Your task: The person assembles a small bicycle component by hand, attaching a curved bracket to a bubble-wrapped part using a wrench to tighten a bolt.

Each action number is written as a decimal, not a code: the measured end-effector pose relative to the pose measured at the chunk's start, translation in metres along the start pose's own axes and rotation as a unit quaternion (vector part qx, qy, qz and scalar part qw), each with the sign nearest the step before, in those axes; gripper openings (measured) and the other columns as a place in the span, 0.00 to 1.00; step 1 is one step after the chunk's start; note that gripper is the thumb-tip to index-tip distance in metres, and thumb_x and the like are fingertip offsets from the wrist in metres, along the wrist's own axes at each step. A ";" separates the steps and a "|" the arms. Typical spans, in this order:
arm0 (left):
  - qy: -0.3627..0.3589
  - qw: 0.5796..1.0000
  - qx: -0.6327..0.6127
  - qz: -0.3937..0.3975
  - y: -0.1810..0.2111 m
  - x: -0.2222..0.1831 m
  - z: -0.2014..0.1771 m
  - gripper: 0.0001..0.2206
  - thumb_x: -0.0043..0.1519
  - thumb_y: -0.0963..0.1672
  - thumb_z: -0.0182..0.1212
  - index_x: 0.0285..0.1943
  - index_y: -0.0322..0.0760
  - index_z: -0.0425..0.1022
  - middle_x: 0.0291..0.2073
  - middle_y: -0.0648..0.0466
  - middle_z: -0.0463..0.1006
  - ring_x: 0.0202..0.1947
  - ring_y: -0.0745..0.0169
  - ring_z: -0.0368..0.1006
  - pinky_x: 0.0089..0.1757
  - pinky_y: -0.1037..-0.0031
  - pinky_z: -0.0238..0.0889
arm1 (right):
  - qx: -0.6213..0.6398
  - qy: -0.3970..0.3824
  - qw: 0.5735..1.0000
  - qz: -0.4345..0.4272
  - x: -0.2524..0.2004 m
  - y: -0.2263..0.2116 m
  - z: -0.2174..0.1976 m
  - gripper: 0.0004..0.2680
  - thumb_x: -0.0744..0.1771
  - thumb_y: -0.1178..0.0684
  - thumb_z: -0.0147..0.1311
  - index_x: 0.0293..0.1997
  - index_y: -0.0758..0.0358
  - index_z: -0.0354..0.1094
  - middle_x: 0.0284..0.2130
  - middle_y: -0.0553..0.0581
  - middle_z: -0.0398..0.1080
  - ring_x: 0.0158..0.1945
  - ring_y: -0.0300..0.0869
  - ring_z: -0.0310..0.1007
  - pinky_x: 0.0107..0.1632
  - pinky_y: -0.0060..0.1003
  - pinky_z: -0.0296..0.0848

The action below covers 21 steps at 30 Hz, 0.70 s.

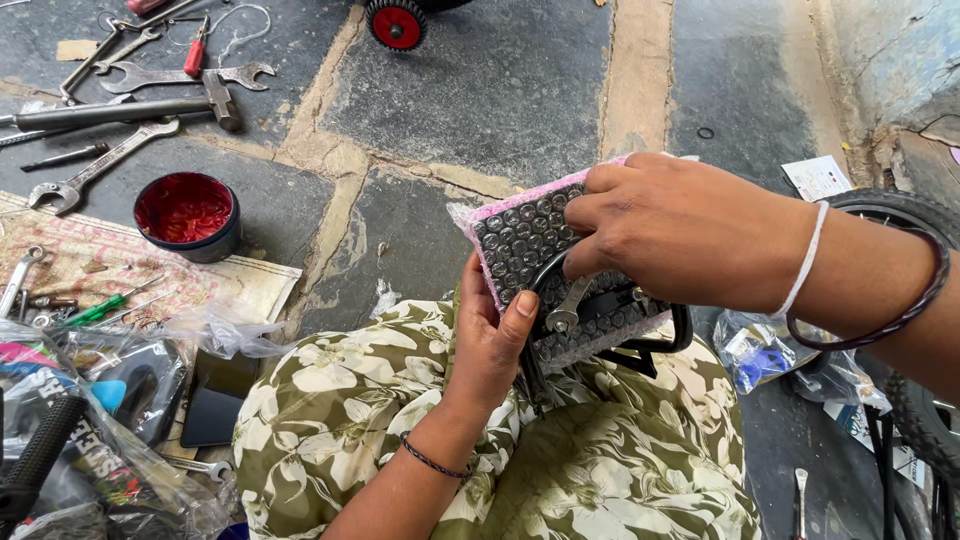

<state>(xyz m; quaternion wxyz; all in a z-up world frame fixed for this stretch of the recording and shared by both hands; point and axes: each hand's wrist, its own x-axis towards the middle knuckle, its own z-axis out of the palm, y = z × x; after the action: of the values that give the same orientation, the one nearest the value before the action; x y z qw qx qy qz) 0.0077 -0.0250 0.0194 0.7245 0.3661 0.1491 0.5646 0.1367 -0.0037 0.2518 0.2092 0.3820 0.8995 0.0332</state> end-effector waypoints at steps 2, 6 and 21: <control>0.009 1.000 -0.002 0.005 0.002 0.001 -0.001 0.42 0.62 0.53 0.66 0.79 0.32 0.45 0.63 0.48 0.67 0.62 0.62 0.66 0.61 0.69 0.60 | -0.009 0.012 1.000 0.000 -0.002 0.003 0.008 0.15 0.58 0.59 0.56 0.43 0.43 0.79 0.36 0.49 0.71 0.45 0.47 0.69 0.48 0.46 0.70; 0.031 0.999 -0.006 0.007 0.002 0.002 -0.003 0.41 0.62 0.52 0.65 0.78 0.32 0.46 0.63 0.47 0.68 0.61 0.61 0.67 0.62 0.68 0.60 | 0.011 0.006 0.999 0.050 -0.015 -0.002 0.039 0.13 0.61 0.60 0.54 0.47 0.48 0.76 0.33 0.53 0.70 0.36 0.45 0.72 0.35 0.41 0.74; 0.056 0.997 -0.010 0.047 -0.007 -0.007 0.008 0.39 0.63 0.50 0.66 0.77 0.33 0.47 0.61 0.47 0.68 0.58 0.61 0.68 0.59 0.69 0.63 | 0.914 0.123 0.312 0.229 -0.030 -0.142 0.164 0.13 0.70 0.45 0.41 0.38 0.66 0.64 0.27 0.64 0.76 0.28 0.48 0.80 0.33 0.44 0.81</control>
<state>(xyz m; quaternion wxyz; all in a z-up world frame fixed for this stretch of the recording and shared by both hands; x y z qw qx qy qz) 0.0153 -0.0353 0.0185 0.6909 0.3336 0.1666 0.6194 0.1252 -0.1417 0.0821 -0.4023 0.5120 0.2500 -0.7166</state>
